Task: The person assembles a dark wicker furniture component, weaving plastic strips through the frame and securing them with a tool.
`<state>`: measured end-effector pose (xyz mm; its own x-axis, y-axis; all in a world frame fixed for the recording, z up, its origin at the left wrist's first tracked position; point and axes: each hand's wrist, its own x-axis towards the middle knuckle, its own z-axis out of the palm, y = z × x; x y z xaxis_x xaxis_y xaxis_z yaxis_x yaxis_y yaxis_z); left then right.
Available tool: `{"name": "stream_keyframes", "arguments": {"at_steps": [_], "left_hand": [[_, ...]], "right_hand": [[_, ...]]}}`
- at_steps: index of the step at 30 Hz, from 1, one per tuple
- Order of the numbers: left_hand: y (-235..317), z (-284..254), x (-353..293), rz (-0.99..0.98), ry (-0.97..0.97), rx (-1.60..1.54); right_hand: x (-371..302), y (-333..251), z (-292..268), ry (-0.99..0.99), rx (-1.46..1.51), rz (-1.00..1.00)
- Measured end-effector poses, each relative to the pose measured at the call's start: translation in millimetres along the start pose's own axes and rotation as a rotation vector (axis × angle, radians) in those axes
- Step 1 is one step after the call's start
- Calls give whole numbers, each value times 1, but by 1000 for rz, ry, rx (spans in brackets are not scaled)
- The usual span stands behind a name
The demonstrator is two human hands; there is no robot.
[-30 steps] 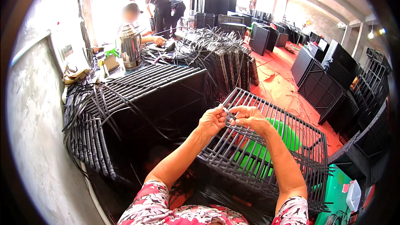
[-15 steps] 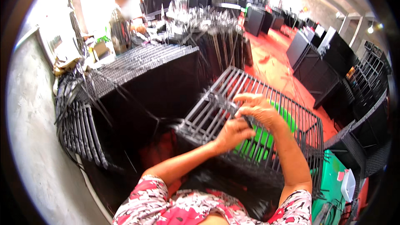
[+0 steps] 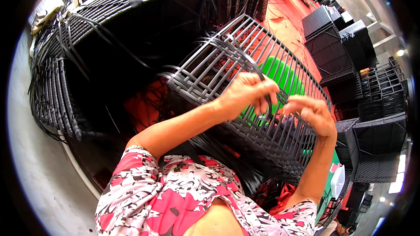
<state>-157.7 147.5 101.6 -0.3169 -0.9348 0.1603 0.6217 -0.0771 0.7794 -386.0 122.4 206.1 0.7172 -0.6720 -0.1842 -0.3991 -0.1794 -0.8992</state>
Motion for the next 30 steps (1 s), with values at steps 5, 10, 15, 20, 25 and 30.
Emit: {"name": "stream_keyframes", "arguments": {"at_steps": [5,10,15,20,25,30], "left_hand": [[-42,36,-13,38,-213,514],[-97,34,-5,266,-306,1056],[-105,36,-9,567,-337,1625],[-58,15,-14,275,-207,654],[8,0,7,22,-208,-481],[23,-37,31,132,-164,-865]], "right_hand": [[65,-5,8,86,157,75],[102,-9,41,1,188,242],[107,-16,41,33,183,278],[73,-78,15,203,-40,119],[-4,-76,-31,72,-100,-222],[-57,-57,-64,137,-140,-121]]}}
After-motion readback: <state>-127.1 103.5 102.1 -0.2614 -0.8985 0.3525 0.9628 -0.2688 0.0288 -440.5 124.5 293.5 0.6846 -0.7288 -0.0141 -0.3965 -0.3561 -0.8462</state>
